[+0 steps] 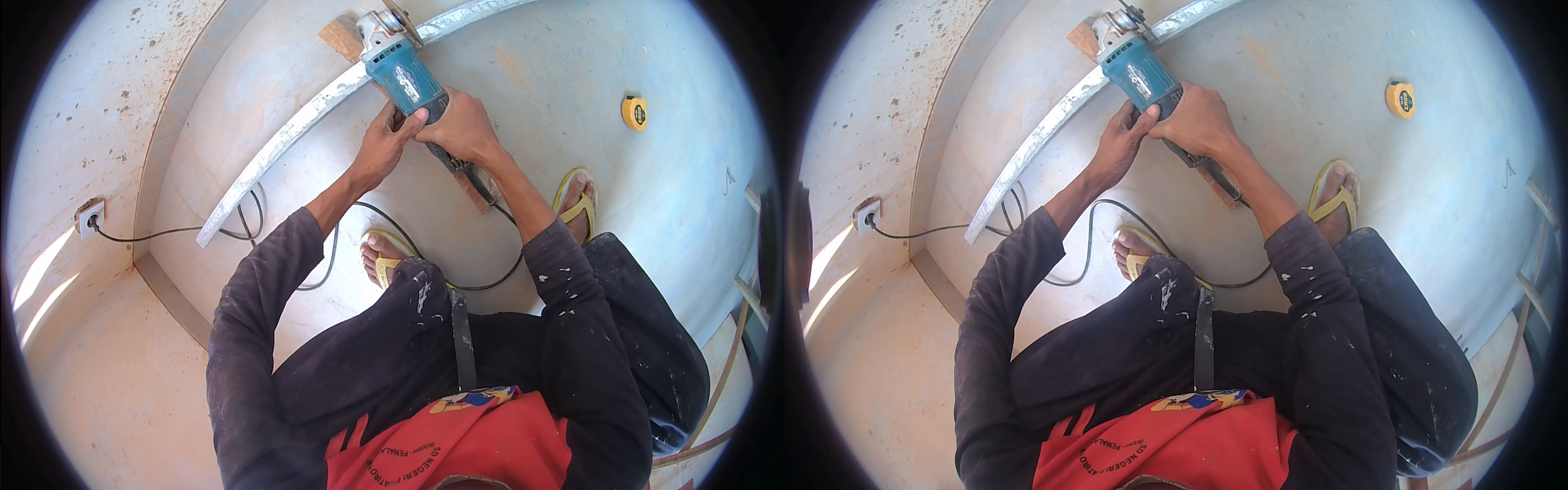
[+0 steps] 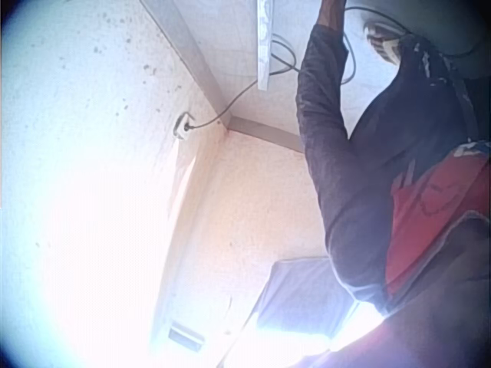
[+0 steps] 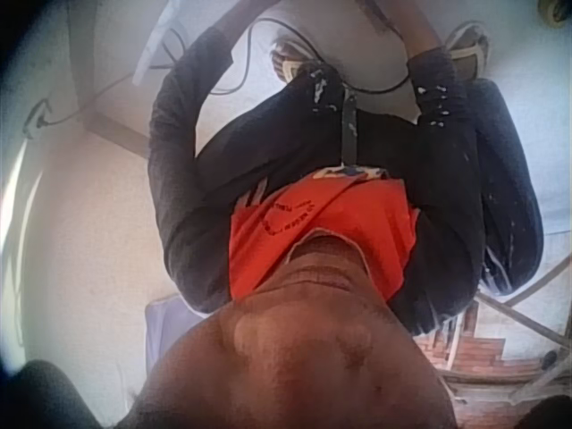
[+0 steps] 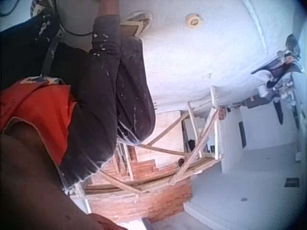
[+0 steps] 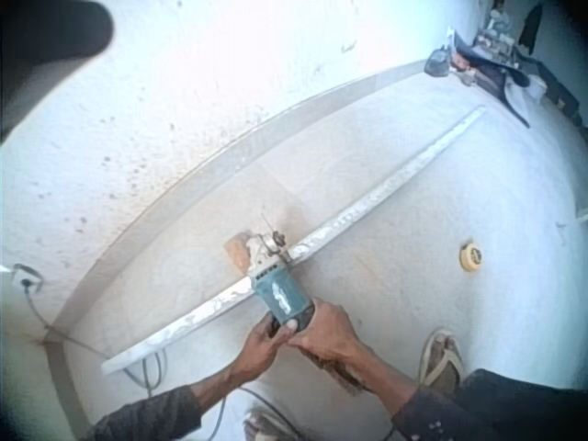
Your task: The person measures a long metal bar with a tape measure, then uses an angle grinder to cut the bar. After cutting, the person measures the resulting piece again to verify the length.
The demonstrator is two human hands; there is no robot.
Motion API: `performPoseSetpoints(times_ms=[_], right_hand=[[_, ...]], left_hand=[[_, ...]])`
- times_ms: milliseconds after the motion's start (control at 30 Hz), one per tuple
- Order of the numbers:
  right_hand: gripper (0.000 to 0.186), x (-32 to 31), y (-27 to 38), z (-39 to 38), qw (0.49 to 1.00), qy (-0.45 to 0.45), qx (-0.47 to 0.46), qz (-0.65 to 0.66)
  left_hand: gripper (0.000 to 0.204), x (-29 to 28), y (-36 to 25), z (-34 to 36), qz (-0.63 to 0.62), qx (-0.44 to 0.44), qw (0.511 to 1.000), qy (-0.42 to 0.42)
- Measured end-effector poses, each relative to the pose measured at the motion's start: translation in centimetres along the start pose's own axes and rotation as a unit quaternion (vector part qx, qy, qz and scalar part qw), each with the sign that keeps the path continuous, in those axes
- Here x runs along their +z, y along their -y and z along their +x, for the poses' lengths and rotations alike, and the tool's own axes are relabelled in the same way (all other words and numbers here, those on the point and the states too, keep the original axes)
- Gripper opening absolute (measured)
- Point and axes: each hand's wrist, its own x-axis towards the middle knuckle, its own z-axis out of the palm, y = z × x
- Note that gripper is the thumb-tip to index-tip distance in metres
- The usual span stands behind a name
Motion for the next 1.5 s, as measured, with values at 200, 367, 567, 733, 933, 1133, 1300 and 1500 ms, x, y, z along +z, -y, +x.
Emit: performPoseSetpoints(times_ms=[200, 367, 567, 733, 933, 1133, 1300, 1500], right_hand=[[0.056, 0.0, 0.1, 0.0, 1.0, -0.006, -0.006, -0.003], [0.056, -0.1, 0.2, 0.0, 1.0, 0.0, 0.006, 0.007], [0.053, -0.3, 0.5, -0.1, 1.0, 0.0, 0.012, -0.012], [0.053, -0.4, 0.8, -0.4, 1.0, -0.003, 0.005, -0.013], [0.053, -0.4, 0.8, -0.2, 1.0, 0.001, 0.007, -0.014], [0.054, -0.4, 0.7, -0.2, 1.0, 0.003, 0.014, -0.016], [0.052, -0.4, 0.7, -0.2, 1.0, 0.004, 0.015, -0.016], [0.048, -0.3, 0.6, -0.1, 0.999, 0.0, 0.02, -0.033]], left_hand=[[0.064, -0.1, -0.2, 0.0, 0.032, 0.009, 0.999, 0.0], [0.051, -1.8, -1.3, -0.4, 0.186, -0.013, 0.982, -0.002], [0.045, -7.5, -3.2, -0.8, 0.512, 0.199, 0.82, -0.162], [0.06, -11.4, -2.9, 0.1, 0.667, 0.063, 0.73, -0.136], [0.056, -12.7, -1.0, 0.5, 0.642, 0.028, 0.759, -0.101], [0.055, -12.9, -0.6, 0.6, 0.665, 0.043, 0.738, -0.106], [0.056, -13.0, -0.3, 0.7, 0.67, 0.043, 0.734, -0.108], [0.058, -13.2, 0.0, 0.8, 0.662, 0.025, 0.741, -0.108]])
